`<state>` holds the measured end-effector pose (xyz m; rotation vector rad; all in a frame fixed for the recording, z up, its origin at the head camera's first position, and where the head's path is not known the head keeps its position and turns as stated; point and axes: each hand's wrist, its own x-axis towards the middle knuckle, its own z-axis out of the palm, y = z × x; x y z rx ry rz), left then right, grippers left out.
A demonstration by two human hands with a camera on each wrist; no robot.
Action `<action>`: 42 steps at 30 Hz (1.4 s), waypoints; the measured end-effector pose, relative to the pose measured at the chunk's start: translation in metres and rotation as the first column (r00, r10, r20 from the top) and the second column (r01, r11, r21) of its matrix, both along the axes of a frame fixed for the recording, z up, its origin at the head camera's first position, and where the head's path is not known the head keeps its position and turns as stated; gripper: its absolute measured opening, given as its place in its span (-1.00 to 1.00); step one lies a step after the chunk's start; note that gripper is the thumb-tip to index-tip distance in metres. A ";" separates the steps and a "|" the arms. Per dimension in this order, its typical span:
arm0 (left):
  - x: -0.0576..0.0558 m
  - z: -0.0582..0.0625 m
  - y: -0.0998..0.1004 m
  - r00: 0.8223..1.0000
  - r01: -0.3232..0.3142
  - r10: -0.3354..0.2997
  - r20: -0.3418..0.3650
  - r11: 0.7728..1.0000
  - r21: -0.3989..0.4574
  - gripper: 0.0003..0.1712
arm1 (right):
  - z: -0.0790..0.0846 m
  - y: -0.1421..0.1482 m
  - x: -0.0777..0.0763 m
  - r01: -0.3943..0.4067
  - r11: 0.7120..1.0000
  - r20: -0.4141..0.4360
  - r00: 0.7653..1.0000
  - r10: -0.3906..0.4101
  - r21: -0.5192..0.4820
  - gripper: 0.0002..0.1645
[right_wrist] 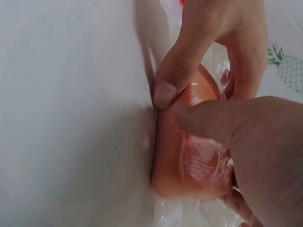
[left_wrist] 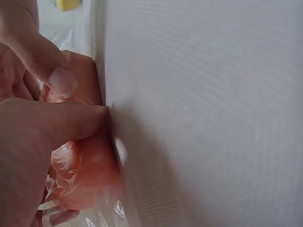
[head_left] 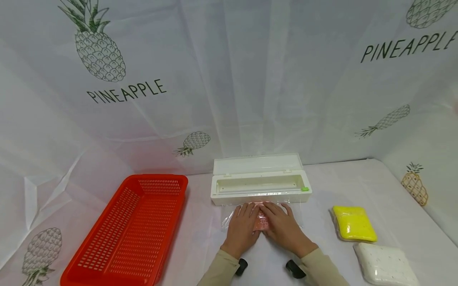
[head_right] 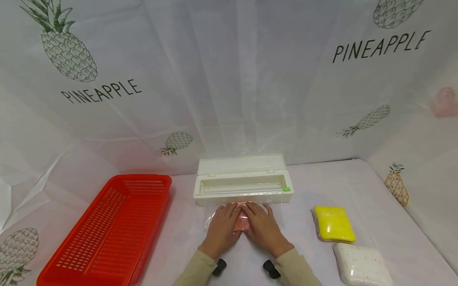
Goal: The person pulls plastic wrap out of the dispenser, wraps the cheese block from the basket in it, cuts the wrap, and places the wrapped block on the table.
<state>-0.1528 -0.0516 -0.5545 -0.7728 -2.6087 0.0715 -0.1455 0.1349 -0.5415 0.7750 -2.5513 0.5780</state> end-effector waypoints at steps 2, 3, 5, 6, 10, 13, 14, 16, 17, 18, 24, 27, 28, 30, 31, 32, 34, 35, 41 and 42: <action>0.000 0.000 0.001 1.000 -0.005 0.005 0.022 1.000 0.004 -0.14 | -0.001 0.003 0.000 -0.005 1.000 0.010 1.000 0.005 -0.023 -0.18; 0.000 -0.001 0.002 0.999 -0.006 0.006 0.035 1.000 0.009 -0.14 | -0.001 0.005 0.001 -0.002 0.999 0.010 1.000 0.002 -0.036 -0.20; 0.000 -0.001 0.004 0.998 -0.007 0.006 0.059 1.000 0.019 -0.16 | 0.000 0.009 0.001 0.013 0.997 -0.003 1.000 -0.013 -0.082 -0.27; 0.000 -0.002 0.004 0.998 -0.008 0.007 0.067 1.000 0.022 -0.17 | 0.001 0.012 0.001 0.028 0.994 -0.017 0.999 -0.030 -0.107 -0.31; 0.002 -0.002 0.006 0.996 -0.024 0.023 0.085 1.000 0.020 -0.23 | 0.008 0.024 -0.004 0.131 0.959 -0.060 0.987 -0.150 -0.251 -0.42; 0.002 -0.001 0.007 0.996 -0.038 0.037 0.087 0.999 0.004 -0.25 | 0.012 0.036 -0.011 0.240 0.906 -0.034 0.963 -0.268 -0.348 -0.38; 0.002 -0.001 0.007 0.995 -0.040 0.040 0.088 0.999 -0.001 -0.25 | 0.012 0.040 -0.013 0.278 0.886 -0.008 0.953 -0.302 -0.371 -0.34; 0.002 0.000 0.007 0.995 -0.043 0.043 0.090 0.999 -0.009 -0.25 | 0.013 0.047 -0.018 0.345 0.849 0.057 0.934 -0.353 -0.400 -0.28; 0.002 0.000 0.007 0.995 -0.044 0.046 0.091 0.999 -0.014 -0.25 | 0.013 0.051 -0.020 0.372 0.833 0.095 0.926 -0.366 -0.409 -0.25; 0.002 0.000 0.006 0.995 -0.046 0.047 0.091 0.999 -0.019 -0.25 | 0.013 0.054 -0.022 0.394 0.822 0.129 0.918 -0.375 -0.412 -0.23; 0.003 0.000 0.005 0.996 -0.039 0.039 0.075 0.999 -0.008 -0.25 | 0.009 0.067 -0.033 0.447 0.803 0.236 0.894 -0.382 -0.394 -0.18; 0.005 -0.001 0.004 0.997 -0.032 0.032 0.068 0.999 0.003 -0.21 | 0.005 0.071 -0.036 0.451 0.808 0.251 0.891 -0.379 -0.380 -0.16; 0.005 -0.001 0.004 0.997 -0.034 0.034 0.071 0.999 0.000 -0.19 | 0.004 0.072 -0.037 0.450 0.811 0.254 0.891 -0.377 -0.374 -0.15; 0.007 0.000 0.003 0.995 -0.042 0.044 0.085 0.999 -0.017 -0.13 | 0.003 0.074 -0.039 0.453 0.815 0.257 0.889 -0.379 -0.363 -0.14; 0.008 0.001 0.003 0.995 -0.046 0.048 0.089 0.999 -0.026 -0.08 | 0.002 0.075 -0.040 0.456 0.815 0.260 0.887 -0.382 -0.358 -0.13; 0.009 0.002 0.003 0.995 -0.046 0.048 0.087 0.999 -0.027 -0.04 | 0.002 0.076 -0.041 0.458 0.814 0.264 0.885 -0.383 -0.356 -0.12; 0.012 0.006 0.003 0.997 -0.040 0.041 0.072 0.999 -0.020 0.05 | 0.002 0.078 -0.042 0.471 0.810 0.284 0.877 -0.387 -0.349 -0.11; 0.013 0.009 0.004 0.998 -0.030 0.031 0.060 1.000 -0.006 0.08 | 0.001 0.078 -0.042 0.477 0.807 0.293 0.873 -0.389 -0.347 -0.11; 0.007 0.042 0.027 0.998 0.062 -0.060 -0.012 0.991 0.123 -0.02 | -0.001 0.079 -0.044 0.489 0.795 0.300 0.867 -0.398 -0.359 -0.07; 0.004 0.048 0.033 0.998 0.069 -0.069 -0.005 0.989 0.134 -0.07 | -0.002 0.079 -0.045 0.490 0.792 0.295 0.867 -0.401 -0.363 -0.07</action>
